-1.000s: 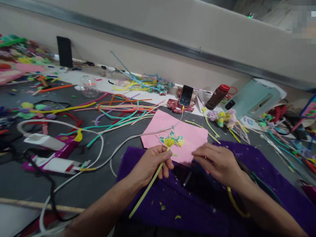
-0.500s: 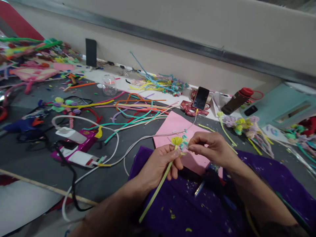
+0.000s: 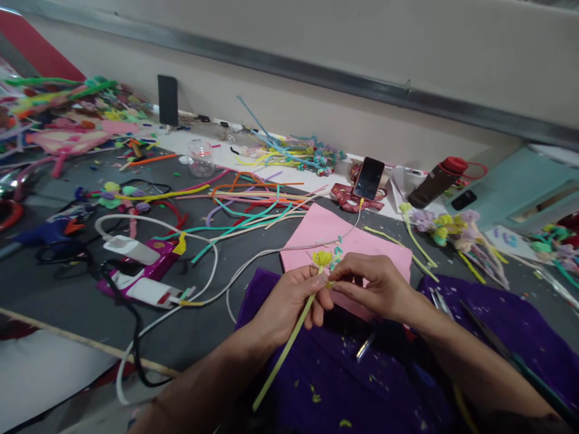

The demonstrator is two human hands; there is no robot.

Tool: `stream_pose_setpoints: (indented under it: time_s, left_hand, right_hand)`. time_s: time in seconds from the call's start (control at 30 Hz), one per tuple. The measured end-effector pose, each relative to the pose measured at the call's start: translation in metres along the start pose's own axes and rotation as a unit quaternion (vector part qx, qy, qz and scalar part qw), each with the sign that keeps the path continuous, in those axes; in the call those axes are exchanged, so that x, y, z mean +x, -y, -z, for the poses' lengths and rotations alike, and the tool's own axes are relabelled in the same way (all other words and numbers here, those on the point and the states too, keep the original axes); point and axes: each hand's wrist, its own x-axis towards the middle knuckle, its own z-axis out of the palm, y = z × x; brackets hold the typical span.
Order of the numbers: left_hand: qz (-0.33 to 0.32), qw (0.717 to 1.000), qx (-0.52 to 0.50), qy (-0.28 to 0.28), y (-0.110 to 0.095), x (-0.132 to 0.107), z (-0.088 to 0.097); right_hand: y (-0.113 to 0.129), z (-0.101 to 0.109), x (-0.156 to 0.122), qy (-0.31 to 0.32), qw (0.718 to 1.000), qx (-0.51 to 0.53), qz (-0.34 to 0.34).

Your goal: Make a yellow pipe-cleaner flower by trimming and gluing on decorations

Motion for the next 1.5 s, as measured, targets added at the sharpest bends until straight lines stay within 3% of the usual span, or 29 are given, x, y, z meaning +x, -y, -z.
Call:
stream_pose_setpoints:
  time_s: [0.27,0.5,1.07,1.5]
  left_hand:
    - [0.006,0.999,0.048,-0.015,-0.001,0.000,-0.001]
    - [0.026,0.994,0.108,0.011,0.001,0.001,0.002]
    - [0.098,0.986,0.114,0.069,0.002,0.003,0.004]
    - [0.106,0.982,0.141,0.069,0.000,0.001,0.000]
  right_hand:
    - [-0.005,0.012,0.000,0.031,0.998,-0.051,0.009]
    - [-0.016,0.030,-0.001,0.004,0.998,-0.068,-0.010]
    - [-0.021,0.030,-0.001,0.019,0.993,-0.066,0.092]
    - [-0.015,0.031,-0.001,0.055,0.988,-0.096,0.110]
